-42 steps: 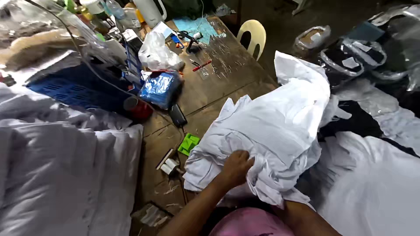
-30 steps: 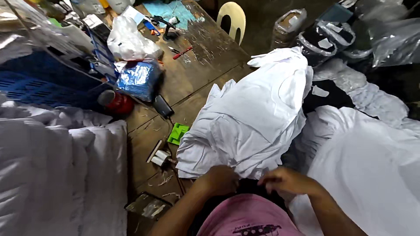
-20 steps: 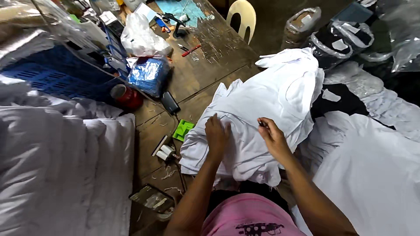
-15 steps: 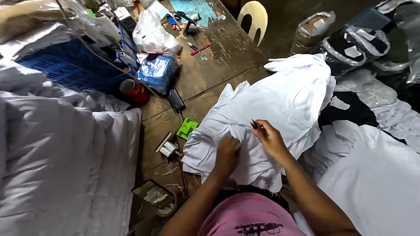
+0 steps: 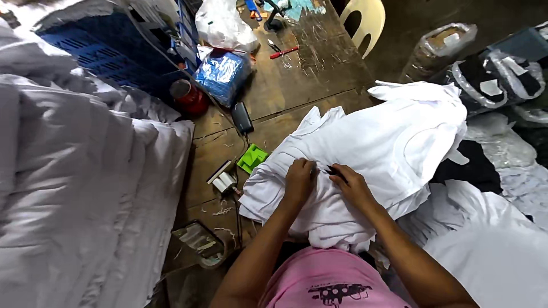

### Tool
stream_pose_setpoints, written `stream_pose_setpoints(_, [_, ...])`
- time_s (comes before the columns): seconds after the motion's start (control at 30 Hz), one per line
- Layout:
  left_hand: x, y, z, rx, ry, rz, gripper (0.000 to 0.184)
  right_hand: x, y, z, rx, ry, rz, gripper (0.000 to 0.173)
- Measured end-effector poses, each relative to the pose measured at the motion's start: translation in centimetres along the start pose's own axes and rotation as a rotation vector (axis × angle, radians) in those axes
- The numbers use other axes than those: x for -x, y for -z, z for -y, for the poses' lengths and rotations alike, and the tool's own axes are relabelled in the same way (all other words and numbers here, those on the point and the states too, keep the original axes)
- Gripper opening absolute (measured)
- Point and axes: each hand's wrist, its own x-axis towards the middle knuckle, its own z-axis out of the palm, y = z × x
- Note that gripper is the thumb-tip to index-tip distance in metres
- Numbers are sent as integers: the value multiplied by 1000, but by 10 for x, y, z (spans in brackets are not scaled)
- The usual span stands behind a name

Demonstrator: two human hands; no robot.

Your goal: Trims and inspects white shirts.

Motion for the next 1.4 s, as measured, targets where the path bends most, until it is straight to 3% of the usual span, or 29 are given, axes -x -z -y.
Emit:
stream_pose_setpoints(0.13, [18,7,1,-68,-119,-129,16,1,0,1,232,193,-27,33])
stream_pose_setpoints(0.37, [27,12,-13,82,-117,-76,19,-13,-19,9,337,276,-109,26])
stream_pose_setpoints(0.43, [31,23,-21,23,-2,47,28,-13,-11,9,279,209,-92,25])
stream_pose_setpoints(0.5, [29,41,-31,-86,197,340,54,-11,9,13,182,97,-85,25])
stream_pose_setpoints(0.53, [25,47,-37,-114,233,515,58,-9,22,16,130,49,-110,26])
stream_pose_setpoints(0.57, [20,51,-44,-96,190,662,55,-7,35,17,85,24,-159,26])
stream_pose_setpoints(0.63, [-1,62,-53,102,-10,740,40,-2,66,21,4,34,-298,28])
stream_pose_setpoints(0.67, [-21,69,-49,286,-81,651,31,0,82,23,-36,62,-383,31])
stream_pose_setpoints(0.73, [-73,88,-29,767,34,310,24,5,114,33,-95,136,-548,33])
stream_pose_setpoints(0.8, [-129,104,-1,1057,266,-132,37,8,134,42,-98,205,-700,26])
stream_pose_setpoints(0.83, [-147,113,9,1078,359,-249,49,7,140,44,-87,226,-739,24])
stream_pose_setpoints(0.9, [-151,115,22,978,399,-229,63,5,137,41,-74,196,-695,26])
stream_pose_setpoints(1.03, [-96,71,29,385,245,119,37,-8,90,13,-178,6,-416,36])
stream_pose_setpoints(1.13, [-49,22,15,124,104,221,39,-16,57,-6,-196,-92,-263,36])
stream_pose_setpoints(1.2, [-30,-2,7,51,15,150,33,-19,41,-8,-164,-107,-191,33])
stream_pose_setpoints(1.27, [-21,-15,8,48,-84,-60,16,-21,32,-4,-66,-85,-83,32])
stream_pose_setpoints(1.4, [-4,13,1,206,-100,-113,14,-20,23,8,158,21,78,32])
